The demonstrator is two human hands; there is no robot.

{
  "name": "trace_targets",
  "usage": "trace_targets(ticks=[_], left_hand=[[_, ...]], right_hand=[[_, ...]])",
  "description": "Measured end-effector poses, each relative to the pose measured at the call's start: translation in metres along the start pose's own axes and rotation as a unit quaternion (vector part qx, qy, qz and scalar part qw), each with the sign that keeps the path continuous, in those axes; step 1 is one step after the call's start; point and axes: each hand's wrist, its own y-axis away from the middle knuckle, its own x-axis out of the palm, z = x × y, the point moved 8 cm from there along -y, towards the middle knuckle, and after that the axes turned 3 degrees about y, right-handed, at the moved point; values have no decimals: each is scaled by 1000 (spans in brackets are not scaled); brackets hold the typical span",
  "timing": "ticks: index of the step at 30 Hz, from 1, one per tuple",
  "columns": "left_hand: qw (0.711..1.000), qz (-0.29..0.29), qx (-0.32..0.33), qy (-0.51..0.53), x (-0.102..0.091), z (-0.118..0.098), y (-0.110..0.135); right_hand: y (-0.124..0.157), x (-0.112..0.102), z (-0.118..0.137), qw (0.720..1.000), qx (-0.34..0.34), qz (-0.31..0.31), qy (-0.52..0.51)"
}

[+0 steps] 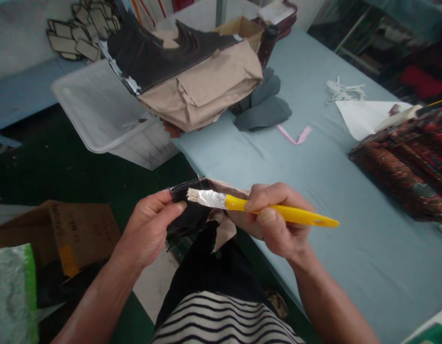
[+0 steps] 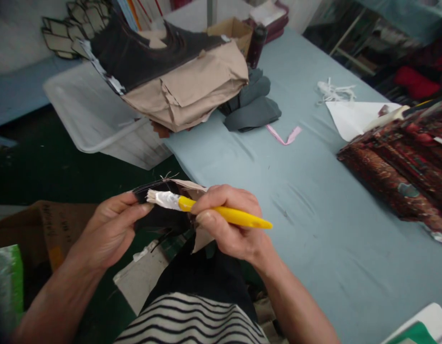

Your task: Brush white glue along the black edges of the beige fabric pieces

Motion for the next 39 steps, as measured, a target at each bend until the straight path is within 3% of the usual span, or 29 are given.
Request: trace_targets(ticks=[6, 12, 18, 23, 27, 31, 39], left_hand=[[999, 23, 41, -10, 12, -32, 12], [998, 51, 20, 20, 15, -39, 27], [996, 54, 14, 65, 23, -45, 41], [992, 93, 11, 89, 34, -49, 56], [991, 109, 12, 81, 39, -50, 65], [992, 107, 31, 65, 43, -54, 72], [990, 129, 28, 40, 48, -67, 82]], right_hand=[[-12, 24, 24, 992, -119, 30, 38], [-11, 31, 47, 962, -234, 31, 140], [0, 18, 77, 956, -256, -29, 142], [10, 20, 90, 947, -271, -7, 174], [18, 10, 102, 938, -287, -44, 187], [25, 13, 112, 932, -318, 3, 175], [29, 13, 148, 891, -353, 61, 279]])
